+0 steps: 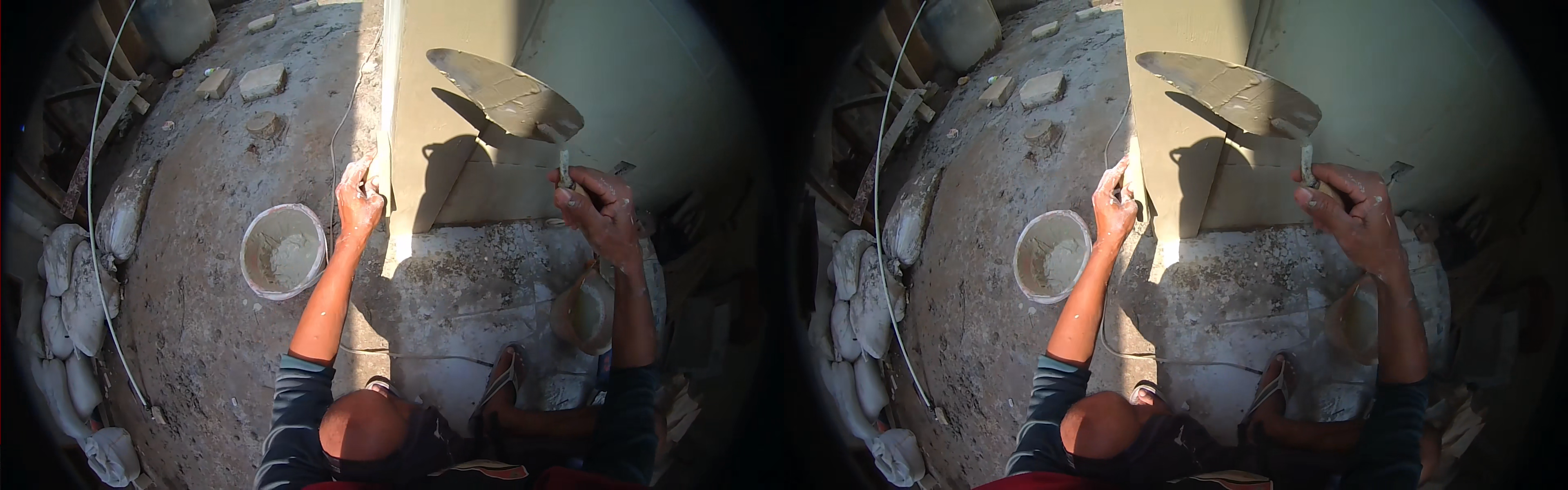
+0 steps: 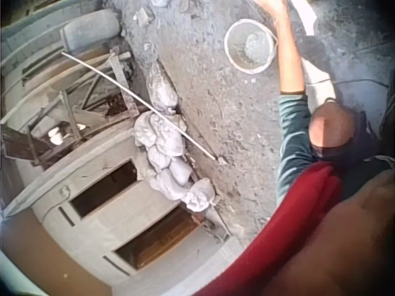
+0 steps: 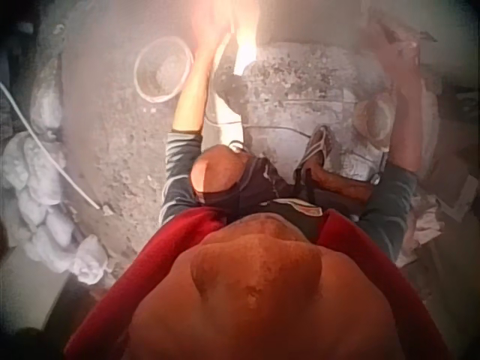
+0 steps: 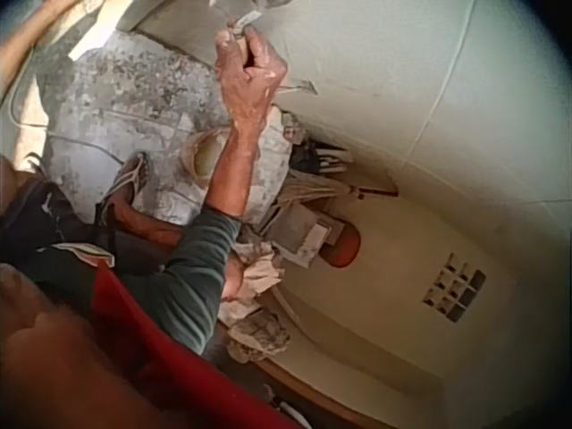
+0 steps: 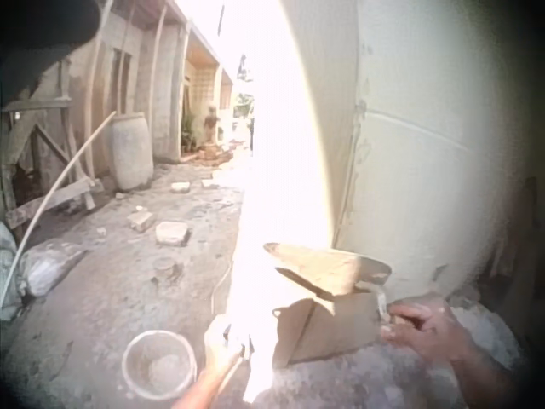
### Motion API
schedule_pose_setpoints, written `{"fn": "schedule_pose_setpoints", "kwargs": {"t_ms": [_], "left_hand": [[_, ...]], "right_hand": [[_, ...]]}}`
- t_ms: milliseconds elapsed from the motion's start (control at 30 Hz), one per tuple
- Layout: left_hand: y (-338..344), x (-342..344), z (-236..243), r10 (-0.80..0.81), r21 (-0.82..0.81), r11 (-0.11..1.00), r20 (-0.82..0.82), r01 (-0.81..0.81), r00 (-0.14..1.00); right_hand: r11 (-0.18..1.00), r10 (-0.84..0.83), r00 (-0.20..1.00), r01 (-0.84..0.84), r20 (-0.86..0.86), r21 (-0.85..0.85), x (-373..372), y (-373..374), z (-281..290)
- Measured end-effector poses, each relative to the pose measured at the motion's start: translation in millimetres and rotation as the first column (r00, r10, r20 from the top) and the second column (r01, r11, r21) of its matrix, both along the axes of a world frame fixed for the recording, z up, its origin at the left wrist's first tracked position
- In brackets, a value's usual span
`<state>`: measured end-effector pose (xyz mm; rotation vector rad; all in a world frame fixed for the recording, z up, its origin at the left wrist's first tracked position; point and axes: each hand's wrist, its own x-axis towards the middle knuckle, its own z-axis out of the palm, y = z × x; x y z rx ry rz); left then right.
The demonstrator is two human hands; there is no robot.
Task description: The person applies grout to the corner gap between wall tiles using a trowel and a wooden block, then wipes away the excess grout with a damp sponge.
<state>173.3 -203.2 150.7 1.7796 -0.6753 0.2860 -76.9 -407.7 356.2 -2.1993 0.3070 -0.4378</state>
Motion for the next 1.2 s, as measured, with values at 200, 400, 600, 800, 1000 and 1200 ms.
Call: {"fn": "schedule_pose_setpoints", "kwargs": {"t_ms": [200, 400, 600, 800, 1000, 1200], "left_hand": [[42, -22, -76, 0.077, 0.156, 0.986, -0.164, -0.051, 0.983], [73, -29, -42, 0.056, -0.073, 0.995, -0.115, -0.065, 0.992], [79, -20, 31, -0.033, -0.199, 0.98, -0.019, 0.029, 0.999], [69, -3, 100, -0.02, -0.29, 0.956, 0.12, 0.054, 0.993], [60, 0, 136, -0.016, -0.315, 0.947, 0.168, 0.069, 0.986], [27, 1, 156, -0.156, -0.3, 0.918, 0.322, 0.258, 0.934]], "right_hand": [[0.803, 0.136, 0.975, -0.213, -0.177, -0.556, 27, -8, -68], [0.722, 0.227, 0.971, -0.22, -0.076, -0.656, 58, -18, -78], [0.996, 0.083, 0.996, -0.083, -0.019, -0.025, 45, -34, 15], [0.974, 0.189, 0.974, -0.202, 0.124, 0.098, 53, -27, 32], [0.912, 0.277, 0.855, -0.378, -0.439, -0.16, 79, -32, -94], [0.885, 0.242, 0.844, -0.395, -0.478, -0.248, 47, -34, -172]]}}
